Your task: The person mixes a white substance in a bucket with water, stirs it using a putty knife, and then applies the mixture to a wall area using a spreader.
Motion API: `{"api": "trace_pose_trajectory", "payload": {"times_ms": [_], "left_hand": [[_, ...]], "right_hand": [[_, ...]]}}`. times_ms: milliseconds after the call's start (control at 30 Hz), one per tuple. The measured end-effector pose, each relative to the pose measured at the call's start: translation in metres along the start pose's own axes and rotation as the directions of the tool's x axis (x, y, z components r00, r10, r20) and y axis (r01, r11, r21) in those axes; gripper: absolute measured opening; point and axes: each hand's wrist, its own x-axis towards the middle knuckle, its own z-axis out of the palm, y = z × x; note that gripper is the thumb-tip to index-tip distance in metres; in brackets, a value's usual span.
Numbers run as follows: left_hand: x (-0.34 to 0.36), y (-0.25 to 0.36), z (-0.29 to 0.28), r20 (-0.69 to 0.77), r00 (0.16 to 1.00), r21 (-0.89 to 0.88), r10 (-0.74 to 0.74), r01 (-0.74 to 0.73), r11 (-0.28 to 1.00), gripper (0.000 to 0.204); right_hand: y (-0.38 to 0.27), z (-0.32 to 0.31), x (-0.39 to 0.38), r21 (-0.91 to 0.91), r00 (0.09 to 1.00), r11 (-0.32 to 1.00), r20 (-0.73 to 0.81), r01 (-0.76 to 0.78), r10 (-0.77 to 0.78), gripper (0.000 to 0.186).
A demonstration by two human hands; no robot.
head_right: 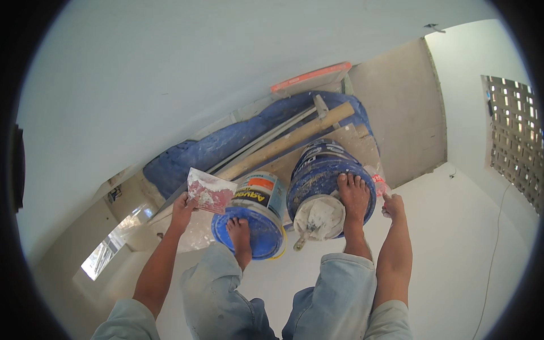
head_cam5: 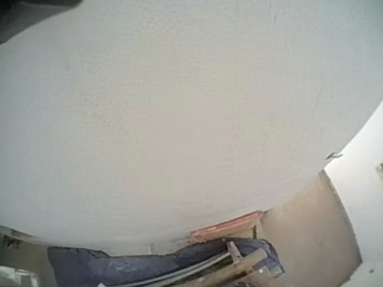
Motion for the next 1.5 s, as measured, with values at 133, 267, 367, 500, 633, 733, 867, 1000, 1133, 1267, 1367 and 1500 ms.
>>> {"api": "trace_pose_trajectory", "payload": {"times_ms": [133, 267, 367, 500, 633, 733, 867, 1000, 1133, 1267, 1367, 1500], "left_hand": [[0.061, -0.031, 0.046, -0.039, 0.997, -0.264, 0.070, -0.078, 0.961, 0.022], [0.095, -0.058, 0.059, 0.030, 0.998, -0.433, 0.052, -0.034, 0.901, 0.026], [0.111, -0.062, 0.065, 0.174, 0.977, -0.474, 0.124, -0.028, 0.880, 0.027], [0.114, -0.042, 0.077, 0.306, 0.895, -0.385, 0.325, -0.195, 0.902, 0.032], [0.091, -0.012, 0.071, 0.492, 0.756, -0.230, 0.432, -0.366, 0.902, 0.039], [0.083, -0.004, 0.072, 0.635, 0.619, -0.219, 0.461, -0.428, 0.877, 0.040], [0.036, 0.016, 0.064, 0.885, 0.407, -0.063, 0.224, -0.373, 0.926, 0.045], [0.009, 0.031, 0.076, 0.974, 0.229, 0.071, 0.001, -0.306, 0.950, 0.046], [0.000, 0.032, 0.103, 0.978, 0.125, 0.209, -0.167, -0.590, 0.780, 0.045], [-0.002, 0.032, 0.111, 0.935, 0.148, 0.311, -0.322, -0.778, 0.546, 0.044], [-0.005, 0.034, 0.120, 0.894, 0.187, 0.351, -0.408, -0.858, 0.375, 0.044], [-0.007, 0.035, 0.131, 0.838, 0.259, 0.382, -0.480, -0.907, 0.178, 0.043]], "right_hand": [[-0.018, -0.034, 0.005, -0.368, 0.998, 0.929, -0.048, 0.018, -0.038, 0.043], [-0.058, -0.049, -0.046, -0.467, 0.998, 0.884, -0.067, -0.027, -0.005, 0.047], [-0.076, -0.069, -0.089, -0.502, 0.981, 0.865, -0.180, -0.027, -0.074, 0.048], [-0.062, -0.091, -0.136, -0.379, 0.891, 0.911, -0.340, 0.165, -0.303, 0.040], [-0.017, -0.091, -0.175, -0.271, 0.668, 0.920, -0.633, 0.283, -0.392, 0.036], [0.015, -0.119, -0.208, -0.500, 0.287, 0.808, -0.761, 0.313, -0.582, 0.048], [-0.021, -0.098, -0.316, -0.519, 0.216, 0.787, -0.771, 0.333, -0.599, 0.042], [-0.031, -0.099, -0.378, -0.567, 0.147, 0.757, -0.761, 0.325, -0.632, 0.037], [-0.027, -0.096, -0.435, -0.600, 0.063, 0.714, -0.748, 0.361, -0.661, 0.036], [-0.060, -0.056, -0.483, -0.611, 0.039, 0.710, -0.748, 0.350, -0.663, 0.038], [-0.070, -0.034, -0.502, -0.638, 0.019, 0.702, -0.736, 0.316, -0.677, 0.039], [-0.066, -0.015, -0.510, -0.646, -0.045, 0.617, -0.706, 0.450, -0.707, 0.037]]}}
